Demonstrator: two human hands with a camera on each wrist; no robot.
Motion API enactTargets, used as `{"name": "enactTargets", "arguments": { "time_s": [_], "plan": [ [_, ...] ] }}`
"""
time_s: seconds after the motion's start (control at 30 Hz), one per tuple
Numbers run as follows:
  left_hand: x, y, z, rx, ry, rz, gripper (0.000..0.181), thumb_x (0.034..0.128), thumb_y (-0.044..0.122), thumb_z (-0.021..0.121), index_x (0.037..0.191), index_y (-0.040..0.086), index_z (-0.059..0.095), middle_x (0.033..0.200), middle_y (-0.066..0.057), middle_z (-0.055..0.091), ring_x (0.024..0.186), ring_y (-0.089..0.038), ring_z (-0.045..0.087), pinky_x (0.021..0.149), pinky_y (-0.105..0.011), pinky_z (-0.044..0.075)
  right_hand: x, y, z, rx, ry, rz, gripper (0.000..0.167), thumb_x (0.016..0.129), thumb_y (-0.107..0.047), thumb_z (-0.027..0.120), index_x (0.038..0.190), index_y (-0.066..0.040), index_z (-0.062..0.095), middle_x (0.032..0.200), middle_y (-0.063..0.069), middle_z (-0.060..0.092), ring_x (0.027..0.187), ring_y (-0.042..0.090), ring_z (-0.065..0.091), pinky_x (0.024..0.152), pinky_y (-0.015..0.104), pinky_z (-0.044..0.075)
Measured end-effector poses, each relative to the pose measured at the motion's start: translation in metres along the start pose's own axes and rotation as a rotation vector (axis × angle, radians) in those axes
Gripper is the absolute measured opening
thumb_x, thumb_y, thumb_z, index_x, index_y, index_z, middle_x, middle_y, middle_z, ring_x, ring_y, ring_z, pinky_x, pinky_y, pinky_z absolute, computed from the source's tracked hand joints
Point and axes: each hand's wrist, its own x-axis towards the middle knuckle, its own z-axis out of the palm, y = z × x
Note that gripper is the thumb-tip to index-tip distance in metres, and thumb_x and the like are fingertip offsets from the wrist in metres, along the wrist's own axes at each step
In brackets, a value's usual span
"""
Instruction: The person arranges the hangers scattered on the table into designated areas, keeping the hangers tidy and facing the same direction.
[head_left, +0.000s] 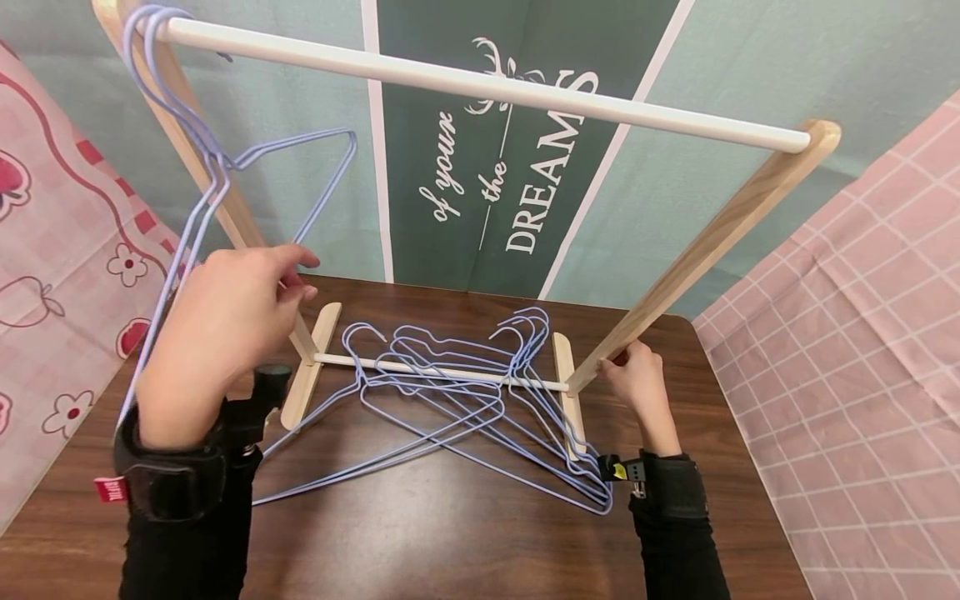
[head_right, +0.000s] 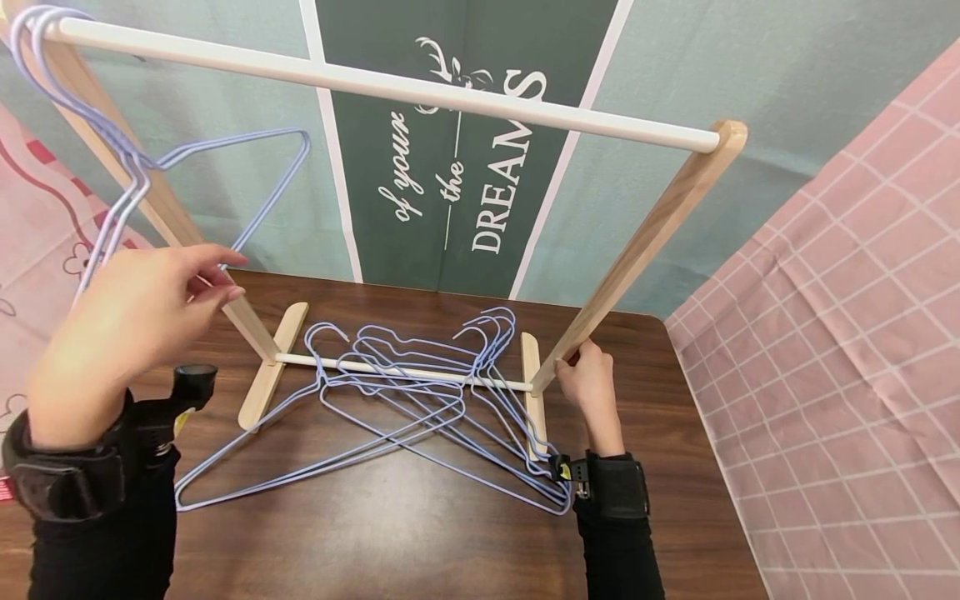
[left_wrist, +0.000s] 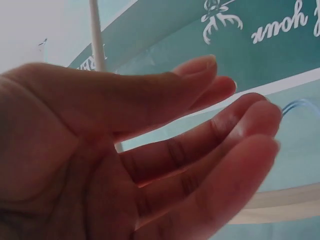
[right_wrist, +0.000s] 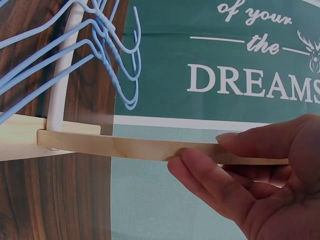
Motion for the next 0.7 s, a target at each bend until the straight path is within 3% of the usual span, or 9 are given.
{"name": "enactTargets", "arguments": {
  "time_s": [0.2,0.43,0.6,0.7],
  "plan": [
    [-0.001,-0.004,0.010,-0.041,-0.103,-0.032,0.018,0.0822,0.007,0.060,0.100,0.004,0.063,0.067,-0.006,0.056,0.061,-0.029,0.049,0.056,-0.044,0.038,0.000,0.001,0.001,-0.007,0.009,-0.004,0.018,0.083,-0.005,0.058,0.092,0.010,0.058,0.073,0.021,0.060,0.059,0.027,0.055,0.048,0.030,0.038],
    [-0.003,-0.013,0.028,-0.066,-0.182,-0.052,0.017,0.0830,0.009,0.060,0.100,0.007,0.064,0.061,0.000,0.050,0.061,-0.026,0.047,0.056,-0.042,0.037,0.001,0.002,0.002,-0.001,0.008,-0.001,0.017,0.083,-0.005,0.058,0.092,0.010,0.058,0.073,0.021,0.060,0.059,0.027,0.055,0.048,0.030,0.039],
    [-0.003,-0.022,0.046,-0.081,-0.254,-0.064,0.020,0.0821,0.008,0.060,0.102,0.003,0.063,0.066,-0.001,0.058,0.065,-0.026,0.053,0.060,-0.042,0.040,0.001,0.002,0.002,0.001,0.006,0.011,0.017,0.082,-0.005,0.057,0.092,0.010,0.058,0.074,0.021,0.060,0.060,0.028,0.056,0.049,0.030,0.039],
    [-0.002,-0.027,0.057,-0.096,-0.336,-0.093,0.022,0.0835,0.008,0.060,0.104,0.001,0.062,0.073,-0.005,0.064,0.069,-0.026,0.057,0.062,-0.042,0.042,0.001,0.002,0.001,0.001,0.004,0.009,0.018,0.083,-0.005,0.057,0.092,0.010,0.058,0.074,0.021,0.060,0.060,0.027,0.055,0.048,0.030,0.039]
  ]
}}
